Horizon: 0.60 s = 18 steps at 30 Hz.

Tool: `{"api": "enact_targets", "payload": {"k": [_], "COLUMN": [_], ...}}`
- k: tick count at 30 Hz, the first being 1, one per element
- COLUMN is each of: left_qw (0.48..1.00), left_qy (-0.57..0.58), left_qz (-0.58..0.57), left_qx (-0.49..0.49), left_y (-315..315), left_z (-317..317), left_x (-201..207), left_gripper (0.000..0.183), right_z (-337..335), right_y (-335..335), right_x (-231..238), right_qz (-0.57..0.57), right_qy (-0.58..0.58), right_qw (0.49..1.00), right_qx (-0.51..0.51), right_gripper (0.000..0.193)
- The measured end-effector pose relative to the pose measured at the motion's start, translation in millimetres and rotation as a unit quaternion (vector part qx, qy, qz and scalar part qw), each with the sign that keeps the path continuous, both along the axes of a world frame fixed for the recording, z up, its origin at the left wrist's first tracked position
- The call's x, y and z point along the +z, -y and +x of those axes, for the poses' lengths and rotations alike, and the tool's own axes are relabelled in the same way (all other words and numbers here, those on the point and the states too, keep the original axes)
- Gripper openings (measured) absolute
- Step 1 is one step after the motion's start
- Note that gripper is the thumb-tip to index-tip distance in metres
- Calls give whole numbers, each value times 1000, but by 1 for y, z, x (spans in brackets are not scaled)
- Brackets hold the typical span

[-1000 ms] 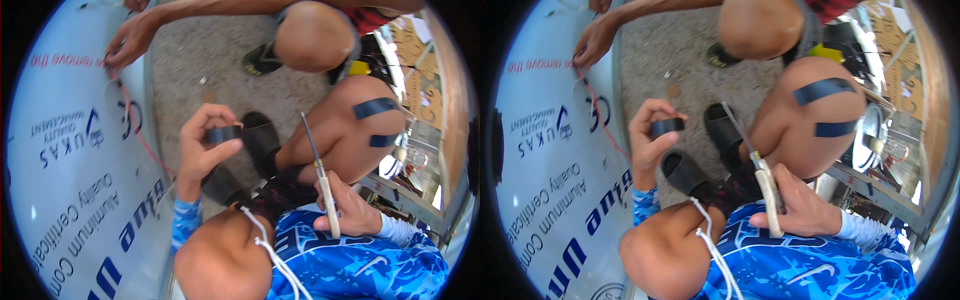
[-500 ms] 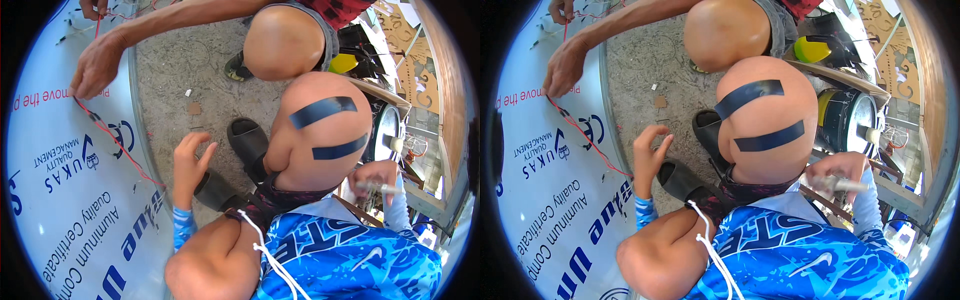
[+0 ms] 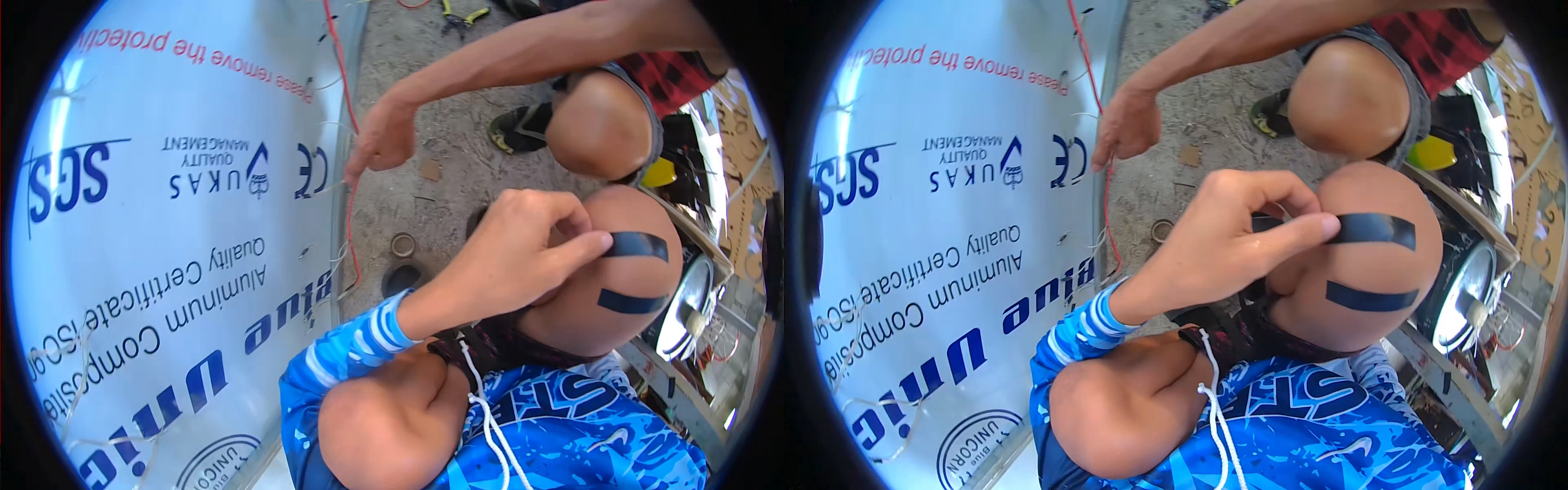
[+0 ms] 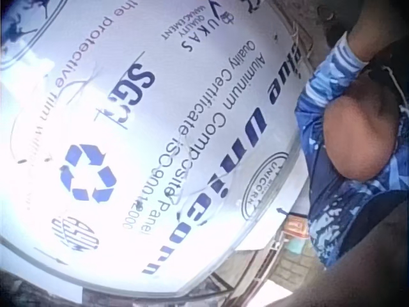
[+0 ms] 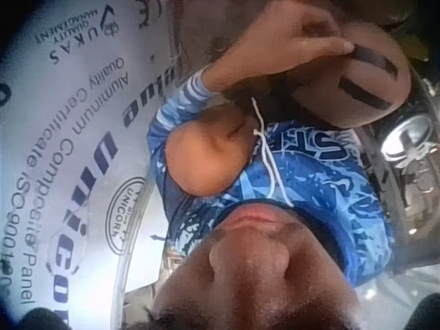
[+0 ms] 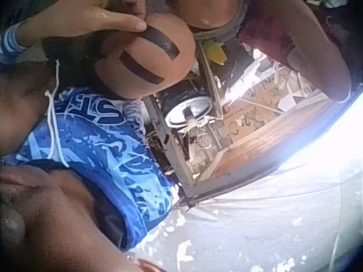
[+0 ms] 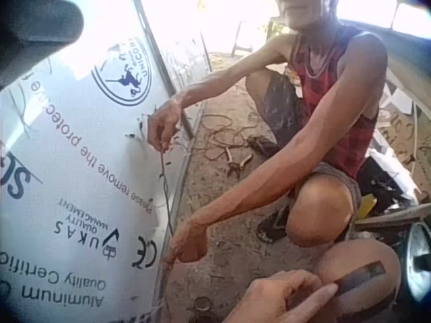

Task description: Applying electrical tape to wires connected to an aluminum composite panel.

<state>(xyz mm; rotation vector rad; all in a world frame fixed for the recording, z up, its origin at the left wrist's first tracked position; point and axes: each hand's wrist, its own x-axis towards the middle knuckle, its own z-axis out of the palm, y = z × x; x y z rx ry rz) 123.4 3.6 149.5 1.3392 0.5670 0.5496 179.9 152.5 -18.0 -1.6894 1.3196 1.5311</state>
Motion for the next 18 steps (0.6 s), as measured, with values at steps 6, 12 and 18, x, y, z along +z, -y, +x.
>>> {"api": "enact_targets", "payload": {"k": [6,12,18], "left_qw": [991,983,986], "left_qy": [63,117,167], "left_qz": [-115,-141,10], "left_qx": [5,0,22], "left_y": [9,4,2], "left_z": [-15,-19,-14], "left_x": [4,13,36], "left_gripper": [17,12,8], "right_z": [-34,-35,-48], "right_y": [-15,-18,-19], "right_x": [4,12,98], "right_qz": [-128,-247,-275], "right_qy": [-209,-287,-434], "right_qw": [968,916,855], "right_qx": [-52,-132,-64], "right_gripper": [32,29,26]}}
